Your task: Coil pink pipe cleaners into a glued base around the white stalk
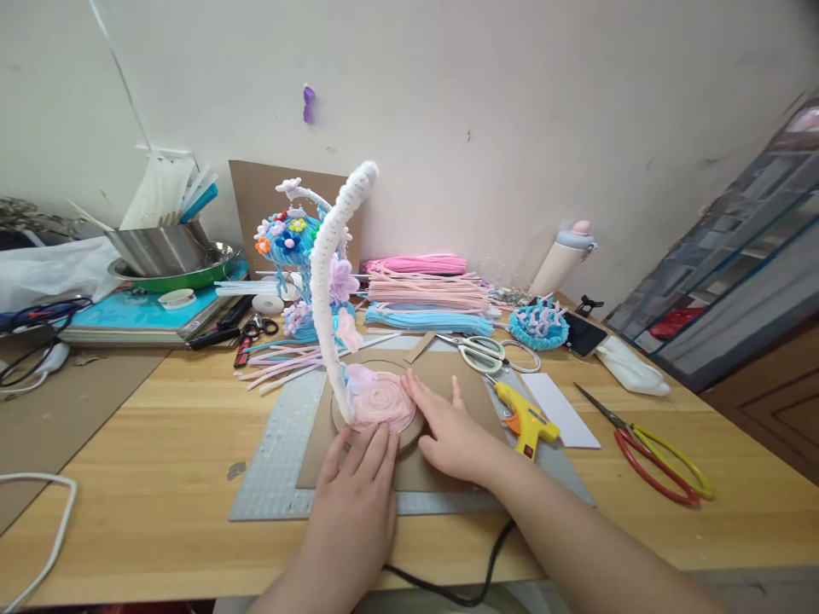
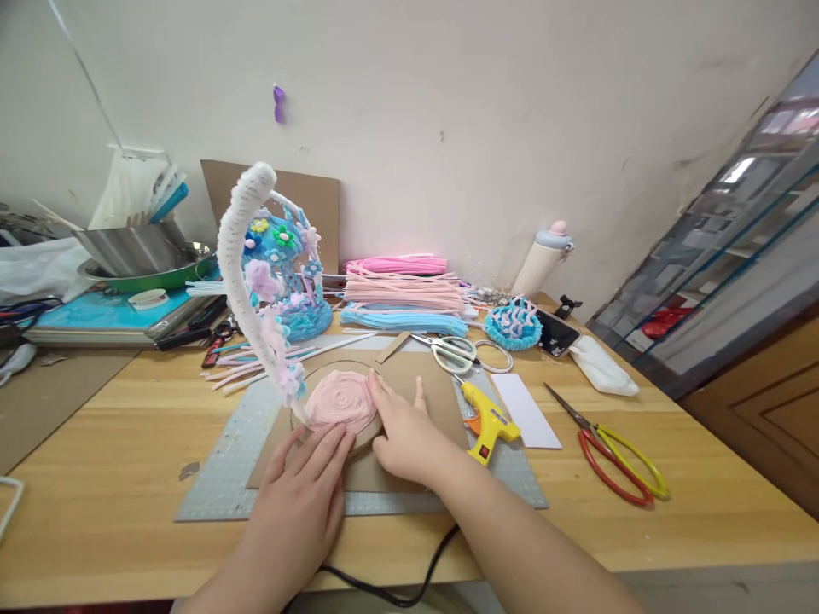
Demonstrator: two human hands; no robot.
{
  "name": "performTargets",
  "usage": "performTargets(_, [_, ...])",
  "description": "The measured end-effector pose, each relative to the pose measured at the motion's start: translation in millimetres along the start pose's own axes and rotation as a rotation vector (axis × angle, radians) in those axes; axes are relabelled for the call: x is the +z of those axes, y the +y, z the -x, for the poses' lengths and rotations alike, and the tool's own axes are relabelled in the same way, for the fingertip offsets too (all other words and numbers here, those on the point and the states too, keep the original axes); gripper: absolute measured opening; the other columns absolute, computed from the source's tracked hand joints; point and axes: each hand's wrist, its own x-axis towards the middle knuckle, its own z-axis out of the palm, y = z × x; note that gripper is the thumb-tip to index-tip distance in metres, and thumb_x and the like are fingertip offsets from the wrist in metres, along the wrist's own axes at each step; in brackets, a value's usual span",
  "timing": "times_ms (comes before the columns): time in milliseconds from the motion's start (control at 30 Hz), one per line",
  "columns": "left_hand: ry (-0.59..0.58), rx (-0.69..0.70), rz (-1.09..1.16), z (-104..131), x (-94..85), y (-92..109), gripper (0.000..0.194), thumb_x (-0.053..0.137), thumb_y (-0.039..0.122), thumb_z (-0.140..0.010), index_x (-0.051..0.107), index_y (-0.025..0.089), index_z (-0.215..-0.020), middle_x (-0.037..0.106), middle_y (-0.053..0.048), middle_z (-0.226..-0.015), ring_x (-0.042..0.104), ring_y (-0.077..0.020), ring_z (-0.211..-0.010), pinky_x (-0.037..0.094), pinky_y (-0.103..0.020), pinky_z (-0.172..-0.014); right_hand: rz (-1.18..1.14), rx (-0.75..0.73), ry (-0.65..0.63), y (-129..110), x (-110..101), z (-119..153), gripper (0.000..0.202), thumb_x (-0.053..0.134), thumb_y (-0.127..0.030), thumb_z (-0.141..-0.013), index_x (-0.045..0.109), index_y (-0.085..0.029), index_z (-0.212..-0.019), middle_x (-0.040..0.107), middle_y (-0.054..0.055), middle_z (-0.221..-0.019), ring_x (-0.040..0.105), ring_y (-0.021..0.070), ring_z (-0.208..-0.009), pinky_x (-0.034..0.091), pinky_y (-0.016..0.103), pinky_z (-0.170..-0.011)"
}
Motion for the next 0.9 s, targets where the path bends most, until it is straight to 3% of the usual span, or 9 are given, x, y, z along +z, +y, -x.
performTargets(67, [0.001,-0.003,0.013,1.5,1.2,-1.3,0.046,0.049,0.021,-0.084,0.055,0.019,-0.129,0.057,-0.002,-0.134,0.049,-0.0195,-0.124,0.01,-0.037,-0.115,-0.009,0.041,0.074,1.3,-1.7,6.8,0.088,0.039,-0.011,-0.067,0.01,-0.01,-0.15,0.021,0.008,-0.155,0.019,0.0192,-0.143,-0.011,0.058,-0.112])
performTargets(167, [0.012,-0.006,0.016,2.3,3.8,-1.7,0.047,0.05,0.022,-0.084,0.053,0.02,-0.131,0.055,-0.001,-0.136,0.048,-0.0189,-0.125,0.007,-0.037,-0.116,-0.015,0.073,0.196,-0.9,-1.8,18.6,0.07,0.037,-0.01,-0.074,0.038,-0.02,-0.143,0.037,0.005,-0.149,0.028,0.0201,-0.14,-0.013,0.057,-0.112])
performTargets(267, [0.025,-0.007,0.009,2.7,5.2,-1.4,0.048,0.052,0.022,-0.083,0.053,0.019,-0.131,0.056,-0.002,-0.136,0.048,-0.0188,-0.125,0.006,-0.036,-0.117,-0.053,0.056,0.233,-4.9,1.2,27.1,0.059,0.038,-0.009,-0.076,0.053,-0.025,-0.131,0.052,0.003,-0.139,0.038,0.0199,-0.135,-0.014,0.058,-0.111])
performTargets(367, [0.03,-0.003,0.008,3.1,4.4,-1.1,0.049,0.053,0.023,-0.083,0.053,0.019,-0.132,0.056,-0.002,-0.135,0.048,-0.0184,-0.125,0.005,-0.036,-0.117,-0.088,0.031,0.235,-9.0,5.6,30.5,0.057,0.039,-0.008,-0.076,0.056,-0.025,-0.127,0.057,0.003,-0.134,0.041,0.0197,-0.133,-0.013,0.06,-0.111])
performTargets(633, [0.009,-0.015,0.014,3.0,2.2,-0.6,0.048,0.051,0.023,-0.084,0.052,0.022,-0.133,0.057,-0.001,-0.135,0.048,-0.0189,-0.125,0.009,-0.037,-0.116,-0.059,0.038,0.226,-8.8,16.4,31.4,0.065,0.037,-0.004,-0.073,0.048,-0.022,-0.134,0.05,0.006,-0.14,0.041,0.019,-0.132,-0.008,0.061,-0.111])
performTargets(900, [0.001,-0.01,0.03,1.6,3.6,0.1,0.047,0.05,0.022,-0.084,0.054,0.018,-0.131,0.057,-0.004,-0.134,0.049,-0.0198,-0.125,0.009,-0.037,-0.116,0.023,-0.011,0.193,-14.6,12.3,28.8,0.065,0.039,0.0,-0.068,0.052,-0.02,-0.129,0.055,0.008,-0.135,0.039,0.0212,-0.133,-0.014,0.062,-0.108])
